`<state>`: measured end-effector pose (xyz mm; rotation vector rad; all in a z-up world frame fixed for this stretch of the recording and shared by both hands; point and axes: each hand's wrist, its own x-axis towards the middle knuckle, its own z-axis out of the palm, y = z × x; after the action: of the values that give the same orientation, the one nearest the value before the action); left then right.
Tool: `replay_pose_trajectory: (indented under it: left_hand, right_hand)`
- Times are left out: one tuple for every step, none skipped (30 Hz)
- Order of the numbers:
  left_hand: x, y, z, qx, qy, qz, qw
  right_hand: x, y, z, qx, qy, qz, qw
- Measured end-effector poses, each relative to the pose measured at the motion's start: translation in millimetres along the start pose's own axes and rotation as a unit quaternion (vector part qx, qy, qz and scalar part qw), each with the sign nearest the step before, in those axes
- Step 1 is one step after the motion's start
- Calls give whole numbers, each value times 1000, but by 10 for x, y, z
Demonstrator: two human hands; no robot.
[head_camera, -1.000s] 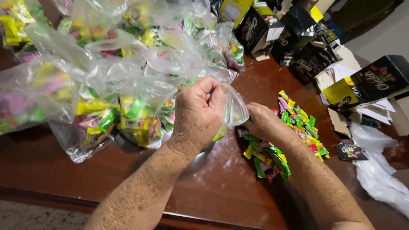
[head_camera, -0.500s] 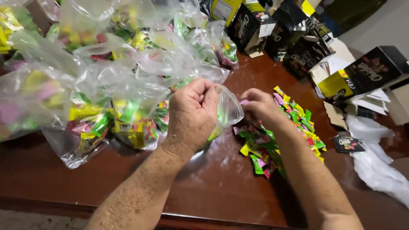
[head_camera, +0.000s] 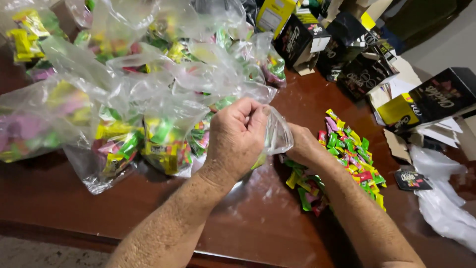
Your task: Bagging small wrapped candies into clear plastic bags on a table
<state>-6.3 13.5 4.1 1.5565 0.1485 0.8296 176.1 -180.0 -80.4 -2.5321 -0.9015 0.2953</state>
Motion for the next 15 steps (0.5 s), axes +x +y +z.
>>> replay_pose_trajectory:
  left_hand:
    - [-8,2,8,2,-2,1,1000]
    - [-10,0,10,2,-3,5,1000]
    - [-13,6,12,-1,-4,0,1000]
    - [-16,14,14,-3,-4,-4,1000]
    - [-6,8,25,-4,-3,1,1000]
    - [-12,-7,32,-3,-1,-1,1000]
    - [-16,-28,38,-3,0,-3,1000]
    - [-14,-37,44,-3,0,-3,1000]
    - [-9,-52,50,-1,2,-1,1000]
    - [-9,-70,57,1,3,0,1000]
    - [-9,-65,56,0,3,-1,1000]
    - [-9,-63,53,3,-1,0,1000]
    - [-10,-61,50,7,-4,2,1000]
    - [-11,-59,48,7,-4,1,1000]
    - [-15,-53,47,6,-6,-4,1000]
  right_hand:
    - [-50,-41,-44,-29,10,-12,999]
    - [-86,-71,-56,-29,14,-14,999]
    - [-129,-104,-71,-45,13,-13,999]
    - [-165,-139,-94,-62,13,-13,998]
    - [-184,-157,-137,-63,17,-16,998]
    - [-224,-169,-157,-52,10,10,999]
    - [-259,-179,-173,-41,3,35,999]
    - [-224,-130,-156,-41,3,35,999]
    - [-184,-79,-136,28,-1,8,1000]
    - [-150,-24,-111,95,-6,-19,995]
    - [-82,190,-69,96,-7,-17,995]
    - [-13,404,-25,170,-9,-5,985]
    - [54,618,19,243,-11,7,970]
    - [1,501,-12,243,-12,8,970]
    - [-56,382,-46,327,0,21,945]
